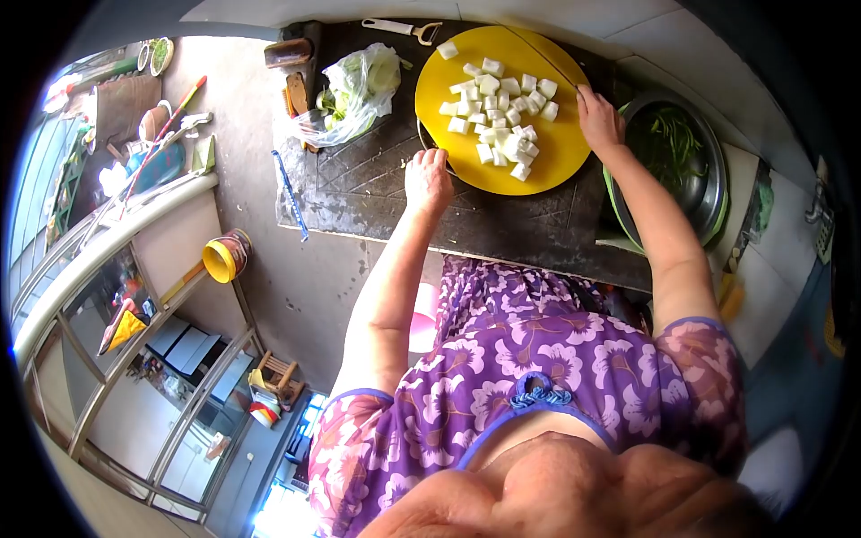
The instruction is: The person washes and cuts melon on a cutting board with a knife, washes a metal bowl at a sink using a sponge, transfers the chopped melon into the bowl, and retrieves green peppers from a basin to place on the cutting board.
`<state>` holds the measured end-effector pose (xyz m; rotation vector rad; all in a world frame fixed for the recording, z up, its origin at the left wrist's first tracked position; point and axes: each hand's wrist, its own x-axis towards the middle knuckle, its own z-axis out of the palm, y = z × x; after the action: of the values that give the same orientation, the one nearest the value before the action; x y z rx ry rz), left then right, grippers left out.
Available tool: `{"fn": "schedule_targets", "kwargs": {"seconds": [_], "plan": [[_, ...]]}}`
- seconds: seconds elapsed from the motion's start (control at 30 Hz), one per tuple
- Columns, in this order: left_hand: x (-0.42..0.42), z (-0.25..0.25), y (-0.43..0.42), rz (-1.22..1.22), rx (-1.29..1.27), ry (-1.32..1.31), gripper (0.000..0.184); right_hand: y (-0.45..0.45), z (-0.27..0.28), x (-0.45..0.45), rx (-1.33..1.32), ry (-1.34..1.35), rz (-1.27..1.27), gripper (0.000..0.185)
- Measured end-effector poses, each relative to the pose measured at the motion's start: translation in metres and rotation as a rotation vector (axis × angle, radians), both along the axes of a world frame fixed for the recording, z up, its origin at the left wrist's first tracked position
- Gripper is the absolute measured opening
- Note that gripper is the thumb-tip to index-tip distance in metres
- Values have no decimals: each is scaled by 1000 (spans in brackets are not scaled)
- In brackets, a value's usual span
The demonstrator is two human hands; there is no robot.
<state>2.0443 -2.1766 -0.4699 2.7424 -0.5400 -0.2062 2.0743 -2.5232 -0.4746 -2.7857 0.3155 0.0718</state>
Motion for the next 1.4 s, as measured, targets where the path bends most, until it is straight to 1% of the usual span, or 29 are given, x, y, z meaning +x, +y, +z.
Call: {"fn": "schedule_targets", "kwargs": {"seconds": [0.13,0.17,0.27,0.37,0.5,0.63,0.77,0.9,1.0,1.1,1.2,1.23,1.33,1.37,1.4], "plan": [[8,5,2,-89,104,104,21,1,-2,32,120,-160,190,25],[8,5,2,-91,108,121,24,3,-1,47,91,-68,218,28],[4,0,4,-71,80,84,26,17,-10,94,-47,-115,387,34],[2,-1,5,-62,59,80,28,18,-17,121,-250,-94,558,42],[-1,4,9,-87,47,86,28,1,9,122,-223,-67,847,43],[-21,10,15,-90,-21,105,27,3,7,95,-149,17,864,37],[-50,15,18,-71,-97,113,24,15,12,64,56,88,775,31],[-83,24,23,-27,-110,169,27,28,7,41,28,-18,649,31],[-104,28,22,16,-94,171,31,40,12,23,55,25,624,31],[-123,34,21,66,-129,214,34,53,21,-1,61,43,659,32],[-146,35,24,57,-110,226,37,61,27,-25,74,61,687,32],[-154,35,25,53,-82,237,38,65,27,-31,138,3,680,32],[-175,36,29,87,-70,239,40,75,39,-41,201,-10,605,31],[-181,33,31,95,-59,231,42,77,43,-43,168,28,574,34],[-185,32,32,100,-64,226,43,80,42,-42,124,-4,566,36]]}}
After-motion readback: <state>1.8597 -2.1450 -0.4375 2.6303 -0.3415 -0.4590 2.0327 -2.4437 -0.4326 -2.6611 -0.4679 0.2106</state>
